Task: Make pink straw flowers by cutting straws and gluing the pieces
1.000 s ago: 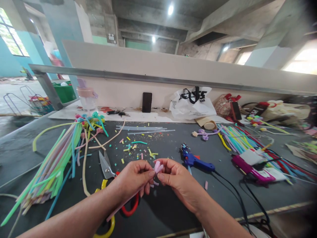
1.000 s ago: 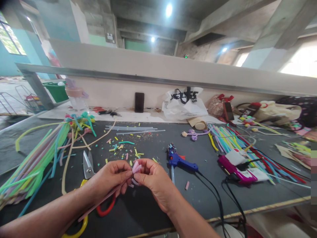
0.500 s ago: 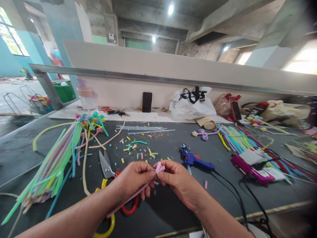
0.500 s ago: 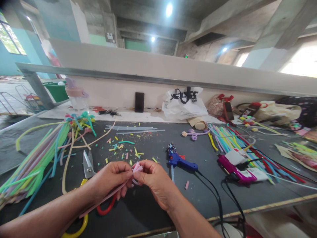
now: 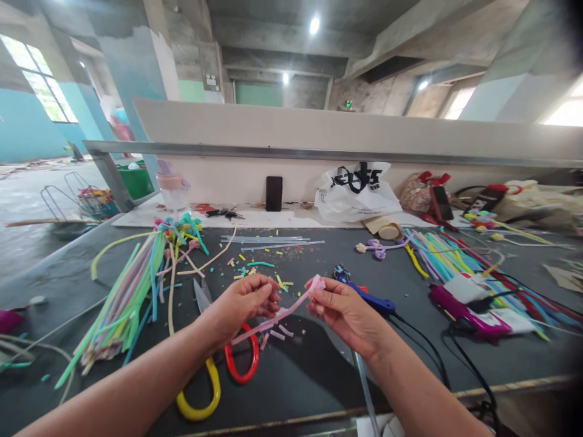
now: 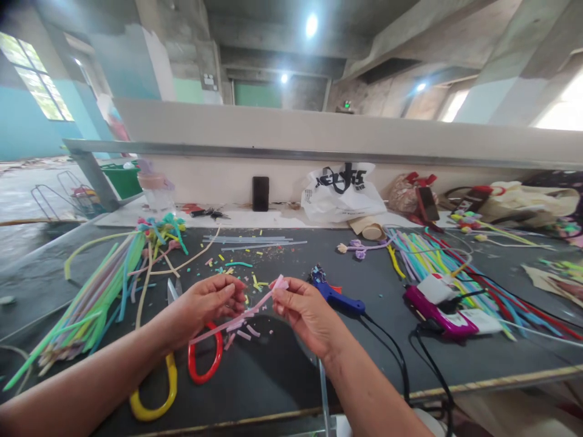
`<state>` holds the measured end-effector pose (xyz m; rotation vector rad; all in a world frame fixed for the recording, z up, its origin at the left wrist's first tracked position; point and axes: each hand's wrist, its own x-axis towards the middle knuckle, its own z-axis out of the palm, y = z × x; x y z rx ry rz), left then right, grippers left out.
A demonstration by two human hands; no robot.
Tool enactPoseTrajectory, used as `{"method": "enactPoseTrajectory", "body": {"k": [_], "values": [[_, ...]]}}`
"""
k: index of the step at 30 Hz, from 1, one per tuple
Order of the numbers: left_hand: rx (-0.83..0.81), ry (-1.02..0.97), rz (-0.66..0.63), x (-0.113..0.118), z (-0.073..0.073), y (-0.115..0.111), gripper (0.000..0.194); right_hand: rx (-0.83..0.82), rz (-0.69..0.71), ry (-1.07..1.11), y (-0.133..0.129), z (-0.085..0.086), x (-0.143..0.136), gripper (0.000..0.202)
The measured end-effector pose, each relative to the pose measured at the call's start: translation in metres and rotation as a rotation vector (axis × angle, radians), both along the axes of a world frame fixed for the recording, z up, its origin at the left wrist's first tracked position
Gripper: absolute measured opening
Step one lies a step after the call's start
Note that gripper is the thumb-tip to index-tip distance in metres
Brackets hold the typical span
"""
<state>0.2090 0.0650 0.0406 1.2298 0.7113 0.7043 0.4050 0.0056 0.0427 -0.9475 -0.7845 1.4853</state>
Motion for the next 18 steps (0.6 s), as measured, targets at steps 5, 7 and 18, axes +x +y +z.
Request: {"method": "enactPoseTrajectory", "body": {"k": [5,7,18], "values": [[0.366,0.406,-0.165,-0.020,0.019,-0.005,0.018,0.046,-0.062,0.022,-0.006,0.018,0.014,0.020],[0.621,0.534,-0.287,-0.029,0.019,-0.012,0.019,0.069,-0.080,0.027,-0.009,0.024,0.019,0.021],[1.153,0.790,-0.354,-0.066,-0.002,-0.044,0.019,0.041,-0.075,0.029,-0.010,0.021,0.016,0.022]]}}
